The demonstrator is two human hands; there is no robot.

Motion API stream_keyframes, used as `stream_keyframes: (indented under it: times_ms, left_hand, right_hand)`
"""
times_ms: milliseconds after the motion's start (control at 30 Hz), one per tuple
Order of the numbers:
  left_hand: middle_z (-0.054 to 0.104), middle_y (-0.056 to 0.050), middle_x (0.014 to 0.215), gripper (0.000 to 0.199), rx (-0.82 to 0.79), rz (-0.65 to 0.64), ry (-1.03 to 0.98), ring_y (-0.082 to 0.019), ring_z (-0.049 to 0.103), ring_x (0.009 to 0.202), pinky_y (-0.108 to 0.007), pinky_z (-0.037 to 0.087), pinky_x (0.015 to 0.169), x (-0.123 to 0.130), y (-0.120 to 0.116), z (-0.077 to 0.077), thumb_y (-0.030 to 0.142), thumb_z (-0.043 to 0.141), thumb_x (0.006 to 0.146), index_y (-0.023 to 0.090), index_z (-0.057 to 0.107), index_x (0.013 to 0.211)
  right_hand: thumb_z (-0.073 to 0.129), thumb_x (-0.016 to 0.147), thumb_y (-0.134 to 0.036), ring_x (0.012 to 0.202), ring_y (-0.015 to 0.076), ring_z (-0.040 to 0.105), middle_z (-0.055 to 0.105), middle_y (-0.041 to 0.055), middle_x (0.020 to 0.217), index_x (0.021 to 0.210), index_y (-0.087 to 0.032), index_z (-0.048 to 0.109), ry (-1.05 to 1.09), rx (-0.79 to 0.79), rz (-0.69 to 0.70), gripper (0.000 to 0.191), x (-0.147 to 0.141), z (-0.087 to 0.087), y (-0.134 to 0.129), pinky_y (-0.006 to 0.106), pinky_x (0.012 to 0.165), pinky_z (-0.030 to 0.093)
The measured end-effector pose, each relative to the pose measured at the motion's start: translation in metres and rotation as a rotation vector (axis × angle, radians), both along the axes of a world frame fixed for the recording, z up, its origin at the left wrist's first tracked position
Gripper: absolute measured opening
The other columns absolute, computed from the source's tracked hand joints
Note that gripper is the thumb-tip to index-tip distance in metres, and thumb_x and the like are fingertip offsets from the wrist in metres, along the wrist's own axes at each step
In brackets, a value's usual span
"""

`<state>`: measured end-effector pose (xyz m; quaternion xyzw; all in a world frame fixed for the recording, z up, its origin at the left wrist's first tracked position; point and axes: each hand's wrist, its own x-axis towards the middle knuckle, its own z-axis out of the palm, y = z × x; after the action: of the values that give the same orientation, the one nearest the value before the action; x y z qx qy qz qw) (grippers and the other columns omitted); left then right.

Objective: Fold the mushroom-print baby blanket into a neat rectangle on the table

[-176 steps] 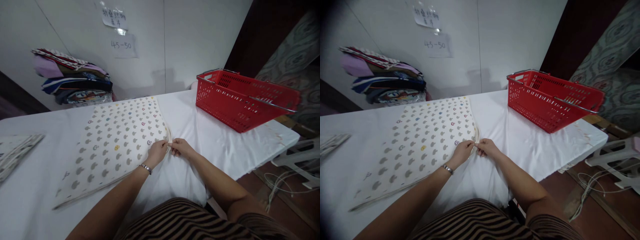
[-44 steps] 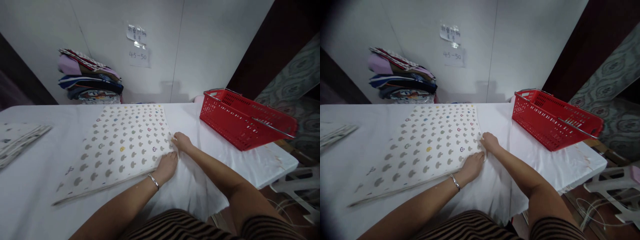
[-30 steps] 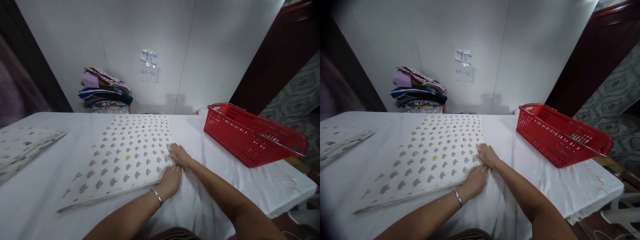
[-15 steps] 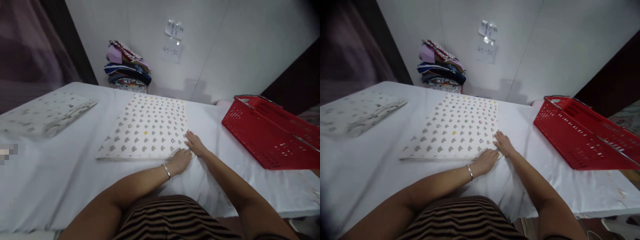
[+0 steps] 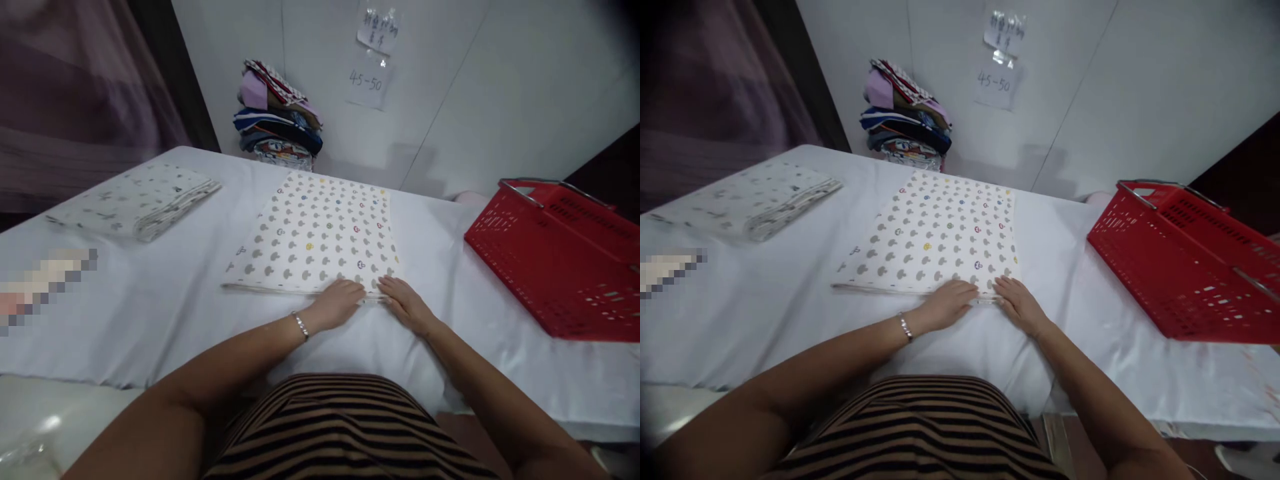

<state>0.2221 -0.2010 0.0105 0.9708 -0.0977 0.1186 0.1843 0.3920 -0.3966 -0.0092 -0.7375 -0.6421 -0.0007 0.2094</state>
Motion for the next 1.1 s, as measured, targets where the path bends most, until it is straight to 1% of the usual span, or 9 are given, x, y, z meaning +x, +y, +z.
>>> stream_keyframes:
  times_ms: [133,233,367,500,600,767,900,1000,1100]
  left_hand:
    - [0.061,-0.006,0.109,0.021,-0.017,0.143,-0.032,-0.019,0.052,0.100,-0.037,0.041,0.088,-0.030,0.038,0.000,0.024,0.042,0.092,0.019,0.059,0.104]
    - [0.062,-0.006,0.101,0.021,0.000,0.183,-0.012,-0.019,0.052,0.095,-0.036,0.041,0.086,-0.041,0.049,-0.002,0.025,0.042,0.092,0.019,0.062,0.097]
    - [0.061,-0.006,0.095,0.022,0.004,0.232,-0.016,-0.019,0.051,0.091,-0.035,0.042,0.082,-0.041,0.046,-0.004,0.024,0.044,0.091,0.019,0.065,0.092]
    - [0.059,-0.006,0.092,0.020,0.017,0.246,0.012,-0.019,0.050,0.089,-0.035,0.041,0.081,-0.036,0.042,-0.002,0.023,0.046,0.090,0.019,0.065,0.090]
    - [0.059,-0.005,0.089,0.019,0.007,0.246,0.044,-0.019,0.051,0.087,-0.034,0.041,0.080,-0.035,0.043,0.001,0.022,0.047,0.089,0.019,0.065,0.087]
    - [0.060,-0.005,0.088,0.015,-0.066,0.273,0.104,-0.019,0.053,0.087,-0.034,0.041,0.079,-0.031,0.045,0.007,0.020,0.051,0.084,0.019,0.066,0.087]
    - [0.063,-0.004,0.086,0.015,-0.139,0.307,0.169,-0.019,0.055,0.085,-0.032,0.041,0.076,-0.024,0.045,0.011,0.023,0.053,0.083,0.019,0.067,0.084]
    - [0.063,-0.003,0.083,0.015,-0.150,0.320,0.185,-0.018,0.055,0.083,-0.031,0.041,0.073,-0.020,0.045,0.012,0.023,0.053,0.082,0.019,0.067,0.079]
    - [0.063,-0.002,0.081,0.017,-0.212,0.323,0.178,-0.017,0.055,0.081,-0.029,0.040,0.071,-0.019,0.046,0.010,0.023,0.051,0.082,0.020,0.067,0.075]
  right_hand:
    - [0.045,0.094,-0.031,0.129,0.0247,0.042,0.053,0.0091,0.133,0.134,-0.025,0.047,-0.043,0.062,0.033,0.041,-0.004,0.000,-0.002,0.050,0.104,0.037]
    - [0.048,0.092,-0.029,0.125,0.0244,0.046,0.057,0.0087,0.129,0.128,-0.024,0.053,-0.064,0.098,0.092,0.036,-0.010,0.005,0.006,0.048,0.101,0.042]
    - [0.048,0.092,-0.027,0.109,0.0230,0.055,0.062,0.0105,0.115,0.115,-0.022,0.063,-0.063,0.137,0.063,0.027,-0.018,0.012,0.016,0.043,0.092,0.048]
    - [0.049,0.091,-0.027,0.097,0.0223,0.056,0.062,0.0107,0.102,0.109,-0.021,0.065,-0.032,0.117,0.034,0.025,-0.021,0.012,0.016,0.040,0.081,0.051]
    - [0.048,0.091,-0.027,0.093,0.0217,0.055,0.061,0.0099,0.099,0.108,-0.021,0.066,0.012,0.125,0.007,0.025,-0.022,0.011,0.014,0.039,0.079,0.051]
    - [0.051,0.091,-0.034,0.093,0.0211,0.055,0.061,0.0082,0.096,0.106,-0.023,0.067,0.099,0.094,-0.052,0.025,-0.028,0.017,0.017,0.037,0.081,0.049]
    - [0.051,0.091,-0.033,0.088,0.0202,0.056,0.063,0.0068,0.089,0.095,-0.024,0.071,0.131,0.045,-0.127,0.023,-0.030,0.019,0.025,0.034,0.077,0.048]
    - [0.054,0.088,-0.030,0.085,0.0201,0.055,0.063,0.0062,0.086,0.089,-0.023,0.072,0.132,0.030,-0.147,0.019,-0.029,0.019,0.029,0.033,0.075,0.046]
    - [0.052,0.089,-0.028,0.083,0.0191,0.054,0.062,0.0055,0.083,0.083,-0.022,0.071,0.157,0.028,-0.158,0.020,-0.029,0.019,0.030,0.032,0.074,0.045]
